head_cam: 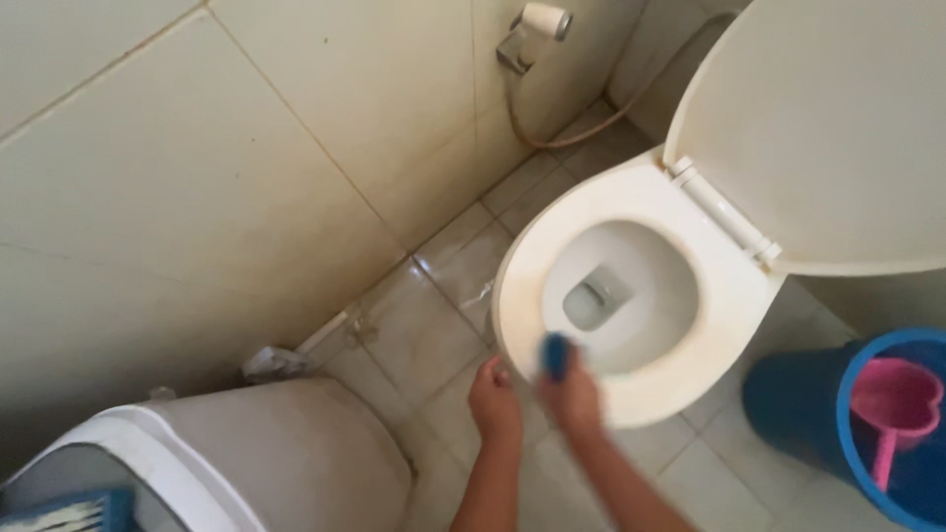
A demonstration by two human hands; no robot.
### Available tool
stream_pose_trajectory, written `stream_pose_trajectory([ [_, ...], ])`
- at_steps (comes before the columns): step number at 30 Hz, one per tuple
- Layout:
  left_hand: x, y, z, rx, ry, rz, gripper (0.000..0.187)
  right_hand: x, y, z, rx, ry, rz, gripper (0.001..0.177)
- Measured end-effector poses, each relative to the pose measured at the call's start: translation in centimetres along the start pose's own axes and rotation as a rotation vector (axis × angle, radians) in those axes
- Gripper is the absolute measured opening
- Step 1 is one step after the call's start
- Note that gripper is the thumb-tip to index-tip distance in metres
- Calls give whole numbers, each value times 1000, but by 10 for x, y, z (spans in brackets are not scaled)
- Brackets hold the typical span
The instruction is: The person scrubs the inside of a toilet bowl with a brush, then pours water from a pink scoop into the bowl multiple times. They add liquid cleaner from a bottle and wipe the toilet seat and rim with a blue sponge.
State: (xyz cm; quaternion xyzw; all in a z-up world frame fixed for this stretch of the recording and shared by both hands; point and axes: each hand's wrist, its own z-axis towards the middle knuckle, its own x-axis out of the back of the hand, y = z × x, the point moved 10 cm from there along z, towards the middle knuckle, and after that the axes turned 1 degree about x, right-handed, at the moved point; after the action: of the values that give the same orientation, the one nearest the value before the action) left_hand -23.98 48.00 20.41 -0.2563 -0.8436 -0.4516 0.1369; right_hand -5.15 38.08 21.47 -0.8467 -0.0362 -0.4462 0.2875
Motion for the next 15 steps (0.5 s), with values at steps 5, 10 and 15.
stream_pose_trajectory([
  [5, -16, 1, 8, 21, -122, 45, 27, 113, 83, 7, -193, 179, 101, 46],
  [10, -12, 15, 6, -82, 32, 52, 20, 69, 12, 18, 265, 155, -77, 66],
  [15, -1, 20, 28, 36, 67, 93, 15, 125, 71, 20, -366, 15, -70, 61],
])
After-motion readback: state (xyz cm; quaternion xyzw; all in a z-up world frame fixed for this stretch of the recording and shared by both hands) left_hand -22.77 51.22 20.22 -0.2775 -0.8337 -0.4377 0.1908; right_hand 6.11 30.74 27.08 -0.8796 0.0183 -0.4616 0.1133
